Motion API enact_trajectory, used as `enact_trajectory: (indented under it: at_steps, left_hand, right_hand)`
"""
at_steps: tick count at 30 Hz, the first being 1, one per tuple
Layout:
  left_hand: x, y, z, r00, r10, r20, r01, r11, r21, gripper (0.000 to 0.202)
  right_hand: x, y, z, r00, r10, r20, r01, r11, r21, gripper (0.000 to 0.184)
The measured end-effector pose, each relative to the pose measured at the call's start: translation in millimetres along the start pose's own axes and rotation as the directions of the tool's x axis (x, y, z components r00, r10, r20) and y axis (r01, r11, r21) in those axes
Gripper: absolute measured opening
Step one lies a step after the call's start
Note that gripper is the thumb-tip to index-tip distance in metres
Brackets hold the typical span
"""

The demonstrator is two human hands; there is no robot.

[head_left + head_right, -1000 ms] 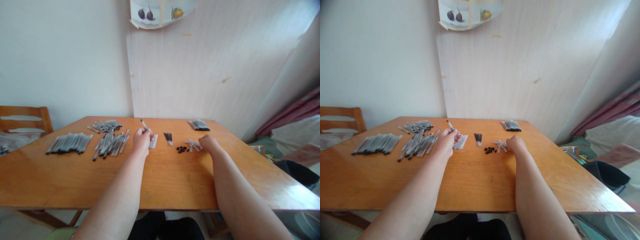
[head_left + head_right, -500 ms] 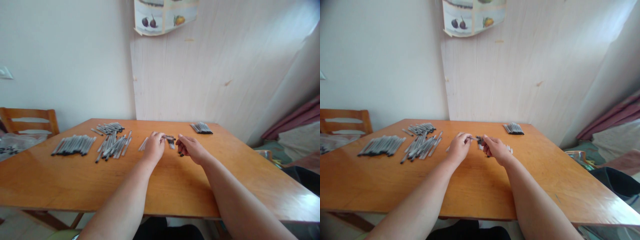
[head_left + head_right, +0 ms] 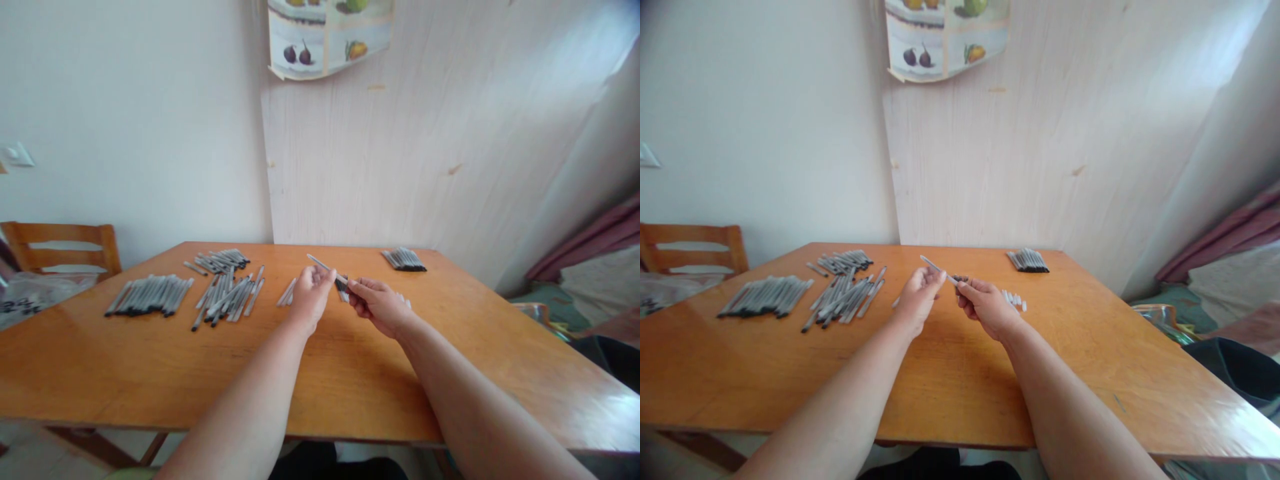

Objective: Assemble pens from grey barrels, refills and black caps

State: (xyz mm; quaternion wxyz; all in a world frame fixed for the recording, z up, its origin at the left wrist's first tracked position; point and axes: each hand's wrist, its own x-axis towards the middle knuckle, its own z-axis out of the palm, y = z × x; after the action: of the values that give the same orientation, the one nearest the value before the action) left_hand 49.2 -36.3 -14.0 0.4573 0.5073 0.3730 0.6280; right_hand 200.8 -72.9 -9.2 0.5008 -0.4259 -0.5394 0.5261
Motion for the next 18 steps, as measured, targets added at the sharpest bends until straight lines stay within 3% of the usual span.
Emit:
enact_trajectory:
  at_steps: [2,4,9,18]
  left_hand:
    - [0.3,-1.5,0.0,0.981,-0.110,0.160,0.118,0.992,-0.042,0.026]
    - [0.6,-3.3,-0.7,0.962,-0.150,0.227,0.177,0.979,-0.102,0.026]
    - [2.5,-6.6,-1.9,0.955,-0.174,0.238,0.225,0.952,-0.207,0.025]
    - [1.8,-3.2,0.0,0.948,-0.211,0.238,0.269,0.931,-0.245,0.027]
  right_hand:
    - [-0.8,0.1,2.5,1.000,-0.001,0.027,0.001,1.000,0.006,0.032]
    - [-0.7,0.9,3.4,0.999,0.021,0.034,-0.022,1.000,0.022,0.034]
    - [1.0,3.1,1.9,0.996,0.081,0.046,-0.082,0.996,0.025,0.037]
    - [-1.3,0.9,6.0,1.000,-0.006,-0.005,0.006,1.000,0.000,0.032]
